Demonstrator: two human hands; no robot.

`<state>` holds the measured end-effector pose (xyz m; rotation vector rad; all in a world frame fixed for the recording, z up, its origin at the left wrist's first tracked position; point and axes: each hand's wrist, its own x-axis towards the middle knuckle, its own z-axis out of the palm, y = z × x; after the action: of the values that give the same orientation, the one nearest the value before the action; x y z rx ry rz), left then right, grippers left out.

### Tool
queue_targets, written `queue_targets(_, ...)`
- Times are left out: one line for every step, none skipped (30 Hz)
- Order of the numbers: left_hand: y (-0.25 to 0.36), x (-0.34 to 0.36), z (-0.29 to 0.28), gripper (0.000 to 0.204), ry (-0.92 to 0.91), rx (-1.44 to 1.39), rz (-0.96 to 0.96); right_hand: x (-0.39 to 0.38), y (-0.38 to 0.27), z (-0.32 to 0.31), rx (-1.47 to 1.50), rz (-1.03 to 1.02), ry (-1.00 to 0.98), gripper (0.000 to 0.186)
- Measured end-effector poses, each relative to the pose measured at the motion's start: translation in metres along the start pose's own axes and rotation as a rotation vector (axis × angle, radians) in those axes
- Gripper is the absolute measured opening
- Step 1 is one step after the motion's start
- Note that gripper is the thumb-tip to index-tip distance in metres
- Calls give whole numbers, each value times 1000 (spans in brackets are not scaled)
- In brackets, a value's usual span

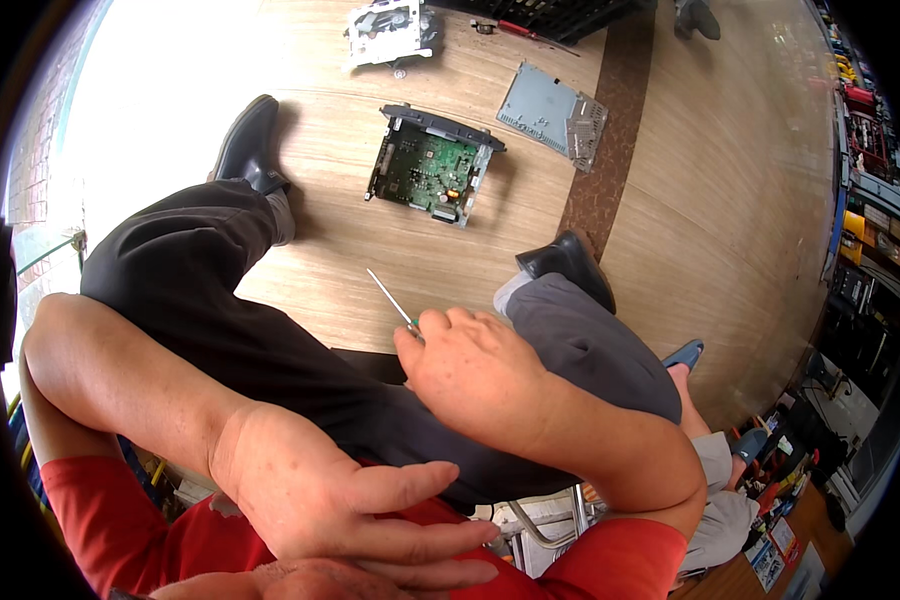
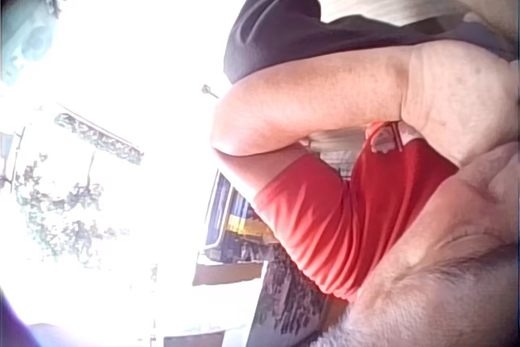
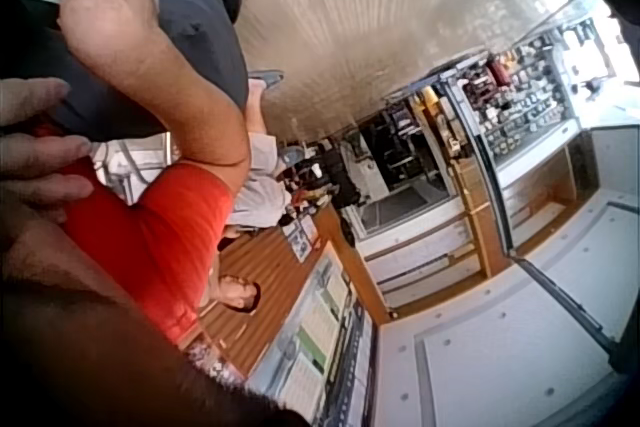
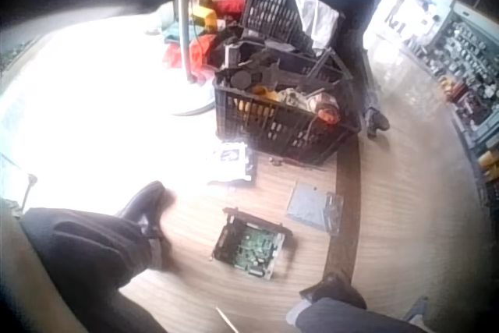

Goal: The person repairs an electronic component by using a screwdriver to reassemble its casing on the floor.

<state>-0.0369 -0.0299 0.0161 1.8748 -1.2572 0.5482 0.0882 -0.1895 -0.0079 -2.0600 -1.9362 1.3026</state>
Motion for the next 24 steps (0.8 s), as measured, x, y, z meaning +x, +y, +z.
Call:
queue_targets(0,0,0,48,1,2,0,0,0,0,3,-1,3,33)
queue_targets(0,0,0,48,2,3,1,0,0,0,2,0,3,33)
queue_targets(-1,0,-1,48,0,-11,-3,0,0,0,1,0,3,33)
queue_targets(-1,1,-2,48,0,-19,-5,0,0,0,0,0,2,33)
queue_targets(-1,1,-2,48,-1,-26,-8,0,0,1,0,0,2,33)
queue_targets(-1,1,-2,48,0,-37,-10,1,1,1,0,0,1,32)
queue_targets(1,1,1,48,0,-43,-11,1,1,1,-1,2,1,32)
queue_targets(3,2,4,48,0,-49,-11,0,1,1,-1,3,1,32)
queue_targets(11,3,16,48,80,-29,-82,0,1,1,-3,3,2,32)
queue_targets(10,4,14,48,119,-17,-118,0,1,1,-6,2,2,32)
queue_targets(8,6,12,48,159,-7,-154,0,0,1,-6,2,2,32)
queue_targets(4,1,6,47,82,11,-74,0,0,1,-6,2,1,32)
queue_targets(4,1,5,47,43,21,-34,1,1,1,-7,3,0,32)
queue_targets(3,1,4,47,5,29,6,1,1,1,-6,3,-1,32)
queue_targets(10,3,10,47,53,-16,-72,1,1,1,-6,2,0,31)
queue_targets(12,3,11,48,77,-38,-111,1,1,1,-5,0,1,31)
queue_targets(13,4,13,48,102,-60,-150,0,1,1,-5,1,1,31)
queue_targets(13,4,12,48,97,-62,-147,0,1,1,-2,-2,4,31)
queue_targets(10,4,7,48,94,-62,-146,0,1,1,0,-5,6,31)
queue_targets(5,7,-1,48,92,-62,-145,0,1,1,-1,-6,6,31)
queue_targets(-3,6,-14,48,-8,-97,-96,0,0,1,-2,-6,6,31)
queue_targets(-3,6,-13,48,-58,-114,-71,1,0,1,-3,-6,6,31)
queue_targets(-3,6,-12,48,-108,-134,-46,0,0,1,-2,-5,7,31)
queue_targets(9,4,8,48,14,-81,-96,0,1,1,0,-2,6,31)
